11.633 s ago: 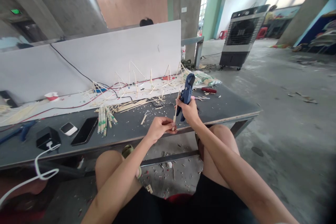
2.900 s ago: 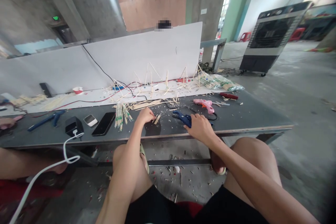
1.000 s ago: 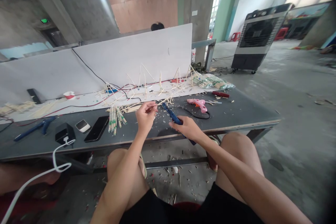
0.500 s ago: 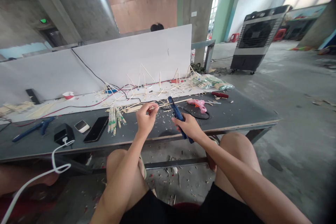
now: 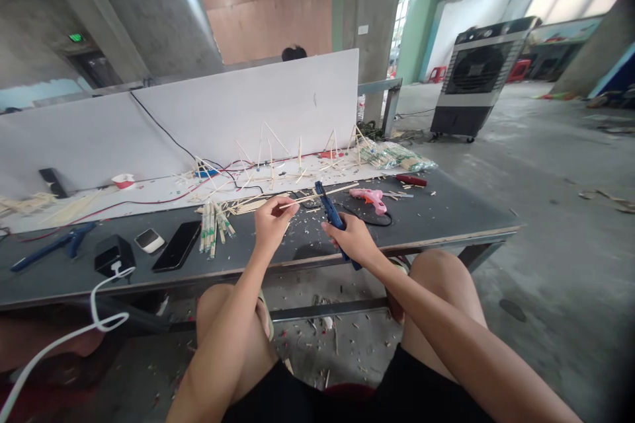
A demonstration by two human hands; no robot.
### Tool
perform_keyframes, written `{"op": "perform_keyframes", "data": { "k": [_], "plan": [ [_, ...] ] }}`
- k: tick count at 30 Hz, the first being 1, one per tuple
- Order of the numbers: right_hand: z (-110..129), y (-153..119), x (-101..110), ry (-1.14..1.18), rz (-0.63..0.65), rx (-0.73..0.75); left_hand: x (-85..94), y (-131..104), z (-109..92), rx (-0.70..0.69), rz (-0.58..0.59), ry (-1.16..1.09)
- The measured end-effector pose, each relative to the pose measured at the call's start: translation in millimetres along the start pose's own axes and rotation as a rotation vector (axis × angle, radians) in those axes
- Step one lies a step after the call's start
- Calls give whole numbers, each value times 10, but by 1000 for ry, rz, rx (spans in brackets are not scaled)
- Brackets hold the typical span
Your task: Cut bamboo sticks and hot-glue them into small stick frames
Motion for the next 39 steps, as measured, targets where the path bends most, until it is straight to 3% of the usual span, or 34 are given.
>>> {"op": "perform_keyframes", "data": {
  "k": [12,21,30,39],
  "plan": [
    [-50,11,-51,47,3,-3,-98,-15,238,183,-2,-306],
    [-50,8,-70,68,15,-10,-155,-26,256,182,30,-367],
    [15,-16,11,-29,-43,20,24,-17,-101,-205,-1,94],
    [61,-71,-120,-53,11,9,-167,-171,-224,-368,37,236]
  ]
}}
Point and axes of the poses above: each hand's wrist, its own y-axis towards the middle knuckle, its own x-axis out of the back of the hand, z = x × y, the point moved 9 cm from there along y, towards the middle knuckle, and after that the axes turned 7 degrees about -z, right-handed, at the moved point
